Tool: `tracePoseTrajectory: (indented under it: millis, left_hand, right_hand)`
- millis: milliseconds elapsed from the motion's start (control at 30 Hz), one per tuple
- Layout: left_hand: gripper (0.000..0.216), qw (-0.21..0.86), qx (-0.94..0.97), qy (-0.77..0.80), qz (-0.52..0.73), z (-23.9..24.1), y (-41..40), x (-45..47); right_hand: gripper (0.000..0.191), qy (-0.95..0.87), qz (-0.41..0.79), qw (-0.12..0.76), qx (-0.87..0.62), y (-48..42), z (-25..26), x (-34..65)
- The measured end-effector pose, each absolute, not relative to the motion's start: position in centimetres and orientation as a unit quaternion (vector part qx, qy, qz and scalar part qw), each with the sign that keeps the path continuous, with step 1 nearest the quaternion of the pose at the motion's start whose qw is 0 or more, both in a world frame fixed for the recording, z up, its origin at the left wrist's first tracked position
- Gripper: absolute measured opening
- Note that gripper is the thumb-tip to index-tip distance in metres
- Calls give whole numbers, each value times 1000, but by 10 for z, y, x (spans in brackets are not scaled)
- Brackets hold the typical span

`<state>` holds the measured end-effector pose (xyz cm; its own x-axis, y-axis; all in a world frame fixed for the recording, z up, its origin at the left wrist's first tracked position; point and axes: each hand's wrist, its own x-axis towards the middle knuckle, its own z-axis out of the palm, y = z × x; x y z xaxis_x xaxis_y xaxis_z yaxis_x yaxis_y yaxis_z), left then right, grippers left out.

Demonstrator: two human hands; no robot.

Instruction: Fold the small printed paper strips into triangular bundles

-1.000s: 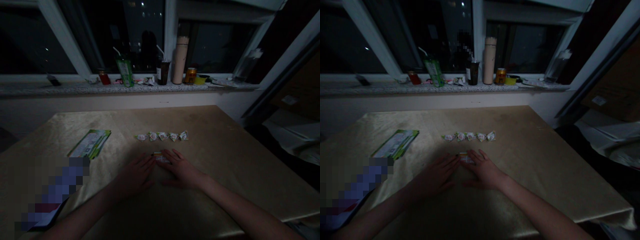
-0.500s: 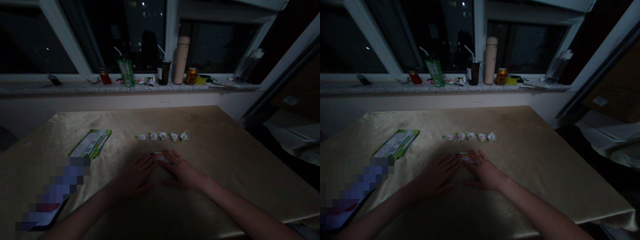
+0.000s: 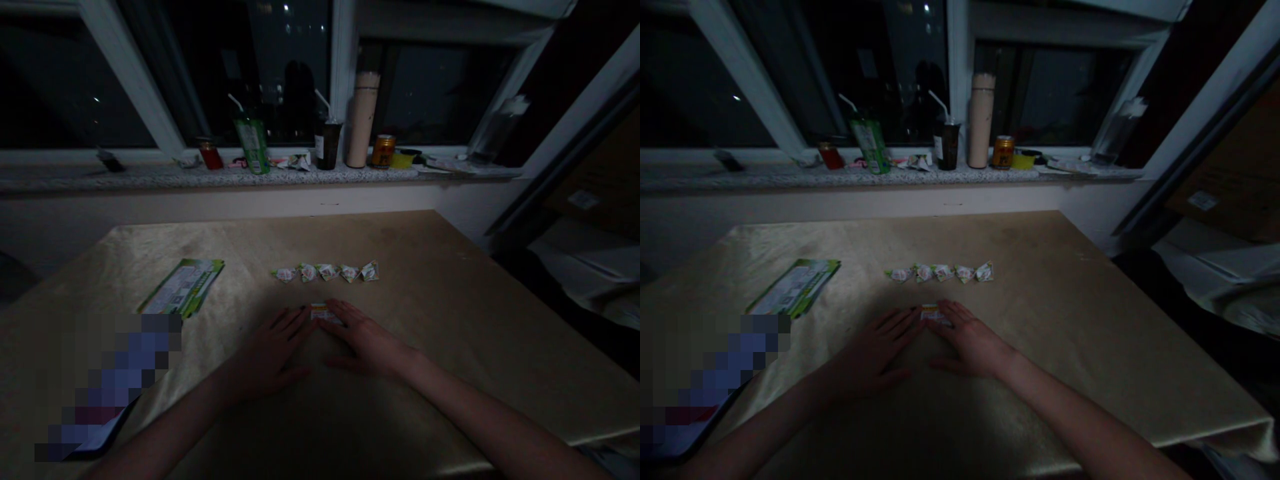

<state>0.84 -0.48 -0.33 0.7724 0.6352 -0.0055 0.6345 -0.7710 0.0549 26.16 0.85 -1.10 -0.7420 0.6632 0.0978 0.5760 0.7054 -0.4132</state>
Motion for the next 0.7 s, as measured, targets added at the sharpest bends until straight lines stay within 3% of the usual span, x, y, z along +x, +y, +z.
tracePoseTrajectory:
  millis: [700]
  left_hand:
    - [72, -3, 933, 361, 7, 2, -14, 23]
  right_hand:
    - [68, -918, 146, 130, -346, 7, -15, 257]
